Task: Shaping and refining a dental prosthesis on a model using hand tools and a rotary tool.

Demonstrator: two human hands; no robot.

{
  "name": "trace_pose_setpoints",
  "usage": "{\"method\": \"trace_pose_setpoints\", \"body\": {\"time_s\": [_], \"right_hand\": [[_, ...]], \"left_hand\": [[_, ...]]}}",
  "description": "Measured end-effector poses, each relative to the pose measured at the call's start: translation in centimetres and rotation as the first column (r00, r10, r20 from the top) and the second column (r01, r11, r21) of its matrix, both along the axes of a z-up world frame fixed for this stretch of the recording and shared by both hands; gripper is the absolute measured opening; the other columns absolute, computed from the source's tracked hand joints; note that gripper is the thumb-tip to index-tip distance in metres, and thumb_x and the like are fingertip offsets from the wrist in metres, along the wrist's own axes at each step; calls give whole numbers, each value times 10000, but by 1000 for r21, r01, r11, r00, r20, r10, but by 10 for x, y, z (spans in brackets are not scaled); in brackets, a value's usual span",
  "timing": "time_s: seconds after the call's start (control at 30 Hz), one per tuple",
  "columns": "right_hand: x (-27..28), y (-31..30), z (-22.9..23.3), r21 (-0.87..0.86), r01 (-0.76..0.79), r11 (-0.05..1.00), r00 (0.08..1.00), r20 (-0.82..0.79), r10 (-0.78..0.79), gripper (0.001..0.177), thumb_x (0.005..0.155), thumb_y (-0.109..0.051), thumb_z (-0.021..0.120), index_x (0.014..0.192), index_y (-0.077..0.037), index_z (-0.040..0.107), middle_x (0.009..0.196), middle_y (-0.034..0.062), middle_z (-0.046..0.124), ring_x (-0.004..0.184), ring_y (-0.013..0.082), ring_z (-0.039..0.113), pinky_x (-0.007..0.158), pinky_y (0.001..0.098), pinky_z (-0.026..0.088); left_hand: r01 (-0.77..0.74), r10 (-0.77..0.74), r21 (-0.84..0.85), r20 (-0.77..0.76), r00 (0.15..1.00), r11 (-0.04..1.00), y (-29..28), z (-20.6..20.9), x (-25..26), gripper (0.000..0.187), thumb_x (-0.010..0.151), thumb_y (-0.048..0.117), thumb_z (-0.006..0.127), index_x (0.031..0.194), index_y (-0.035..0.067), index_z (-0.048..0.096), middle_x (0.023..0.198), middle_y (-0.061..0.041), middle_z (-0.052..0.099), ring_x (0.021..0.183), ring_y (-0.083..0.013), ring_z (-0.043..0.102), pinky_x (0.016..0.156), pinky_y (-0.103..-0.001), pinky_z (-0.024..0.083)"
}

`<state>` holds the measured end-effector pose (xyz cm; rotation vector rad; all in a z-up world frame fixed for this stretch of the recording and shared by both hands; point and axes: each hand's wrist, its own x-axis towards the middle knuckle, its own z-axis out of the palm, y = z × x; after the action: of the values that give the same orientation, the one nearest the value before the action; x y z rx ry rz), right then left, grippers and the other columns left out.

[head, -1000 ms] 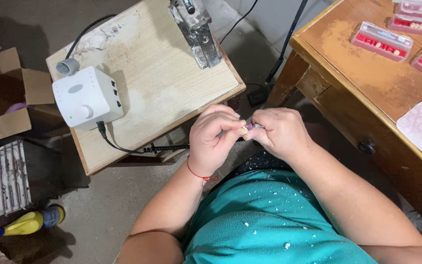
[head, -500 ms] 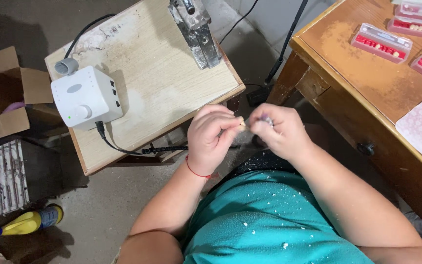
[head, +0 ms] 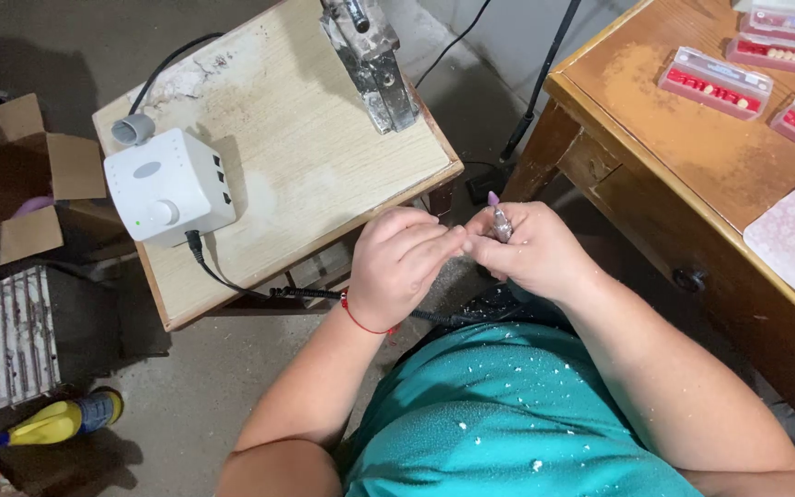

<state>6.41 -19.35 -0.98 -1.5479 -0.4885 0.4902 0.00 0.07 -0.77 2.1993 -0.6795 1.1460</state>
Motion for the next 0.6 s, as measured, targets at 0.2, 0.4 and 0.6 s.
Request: {"method": "trace_pose_setpoints", "body": {"time_s": [0.2,0.4,0.6], "right_hand": [[-4,7,3,41,52,998,996,-72,-49,53,794,30,694,746,21,716,449,84,538,409,147,569,420,249,454],[-3,8,-20,85,91,992,991,-109,-82,63,765,59,670,783,5,697,484,87,544,397,150,559,403,265,458],[22,4,-37,-350,217,911,966,213,-149,155,782,-122,731,932,-136,771,620,36,639,606,175,618,599,340,510]], "left_hand": [[18,-16,-88,30,999,996,-4,-8,0,115,942,112,764,1041,74,811,874,-48,766,862,-237,716,817,-349,636],[16,-12,-115,35,999,993,-7,-16,0,112,941,122,769,1036,73,801,873,-58,760,872,-243,721,817,-365,628],[-81,81,72,-1,997,994,33,-15,-9,135,1022,222,675,992,131,769,835,-22,695,846,-254,686,742,-397,592]]}}
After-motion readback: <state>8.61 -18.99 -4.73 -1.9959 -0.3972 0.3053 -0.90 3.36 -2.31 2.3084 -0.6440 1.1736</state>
